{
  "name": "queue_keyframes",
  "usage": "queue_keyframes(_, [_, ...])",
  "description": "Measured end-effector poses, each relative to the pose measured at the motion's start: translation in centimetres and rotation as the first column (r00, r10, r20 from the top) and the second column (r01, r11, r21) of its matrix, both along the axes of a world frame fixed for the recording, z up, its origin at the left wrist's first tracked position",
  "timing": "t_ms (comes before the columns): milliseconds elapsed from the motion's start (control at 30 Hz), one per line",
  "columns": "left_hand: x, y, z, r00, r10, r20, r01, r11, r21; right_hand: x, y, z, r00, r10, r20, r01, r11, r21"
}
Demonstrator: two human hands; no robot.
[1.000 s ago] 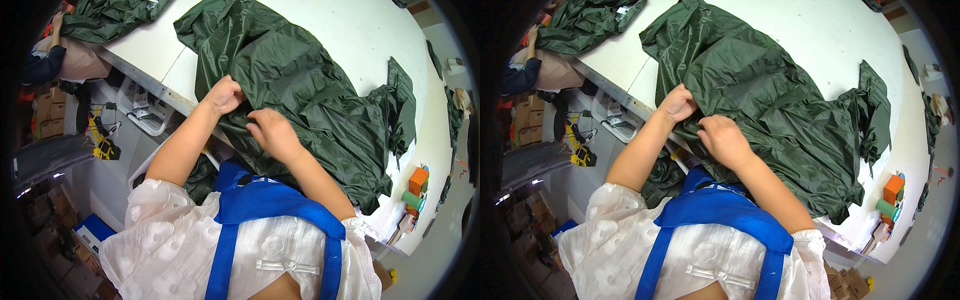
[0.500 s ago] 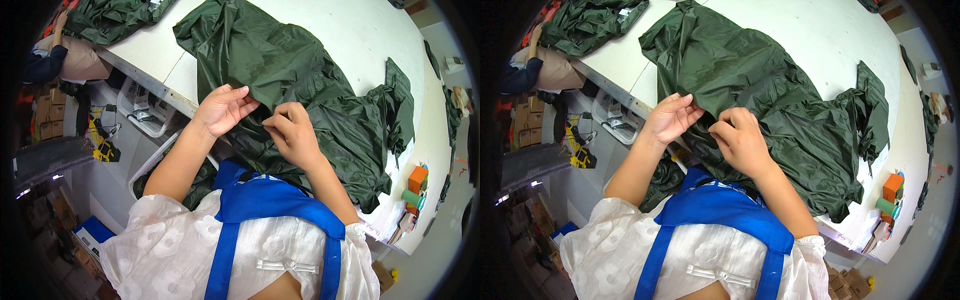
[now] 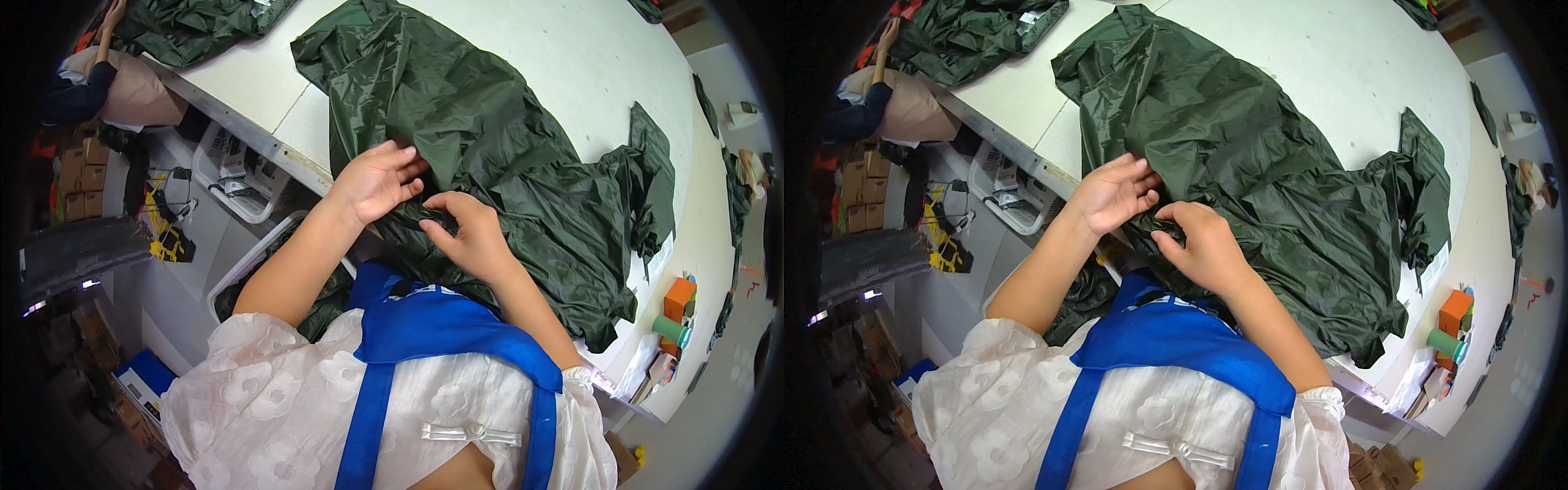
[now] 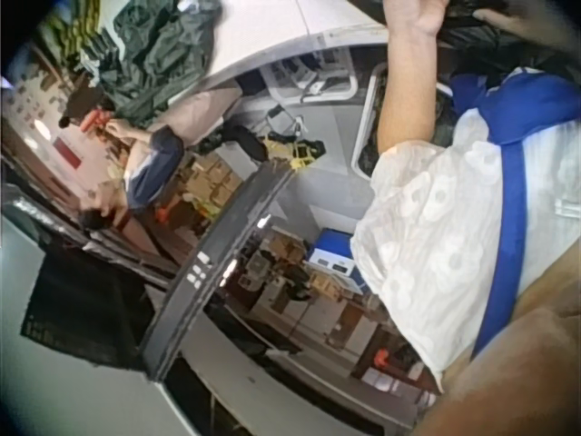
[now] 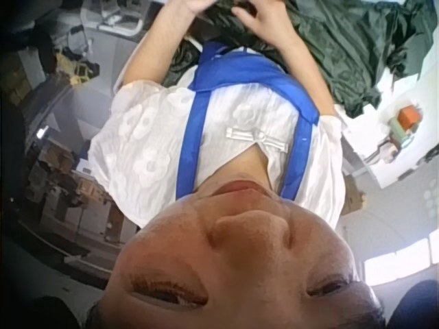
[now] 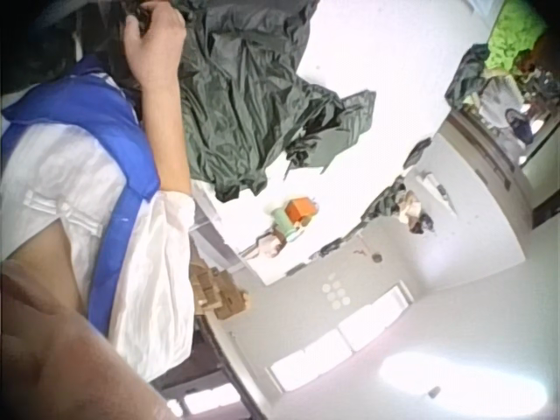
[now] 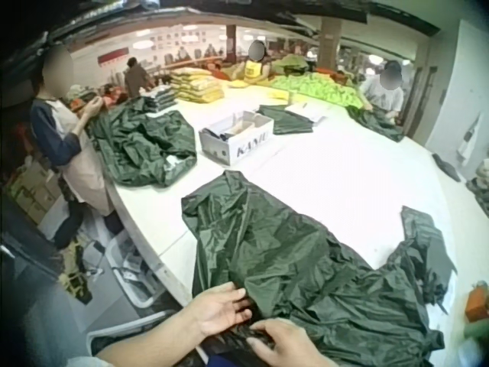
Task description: The person folds a large green jacket on a white table. They smooth the fabric, fold the sleeves inward, fold the jacket in half lengthwise, then fold it into a compact rectangle. Finally, they place the folded jacket into a matching green pouch and set it aside.
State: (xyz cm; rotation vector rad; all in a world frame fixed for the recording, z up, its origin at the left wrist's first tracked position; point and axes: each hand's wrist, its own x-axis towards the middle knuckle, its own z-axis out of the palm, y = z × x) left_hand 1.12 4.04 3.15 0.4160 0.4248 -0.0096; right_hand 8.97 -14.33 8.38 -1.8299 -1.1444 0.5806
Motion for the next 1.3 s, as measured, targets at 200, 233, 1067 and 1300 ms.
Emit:
queue_keyframes(200, [0.7, -0.2, 1.1, 0.998, 0.054, 0.036, -0.057, 0.993, 0.099, 0.1, -0.1, -0.5, 0.995, 0.056, 0.082, -0.060, 0.997, 0.054])
queue_keyframes(233, [0.6, -0.3, 1.6, 0.998, 0.065, -0.003, -0.064, 0.986, 0.156, 0.2, -0.1, -0.4, 0.994, 0.047, 0.101, -0.054, 0.996, 0.068])
queue_keyframes(1067, [-3.1, -1.7, 6.3, 0.943, -0.273, 0.188, -0.242, -0.181, 0.953, -0.4, -0.2, 0.8, 0.890, -0.202, 0.409, -0.005, 0.892, 0.451])
queue_keyframes(1300, [-3.1, -1.9, 6.5, 0.906, -0.254, 0.338, -0.403, -0.276, 0.872, -0.6, 0.0, 1.5, 0.909, -0.191, 0.372, 0.016, 0.905, 0.426])
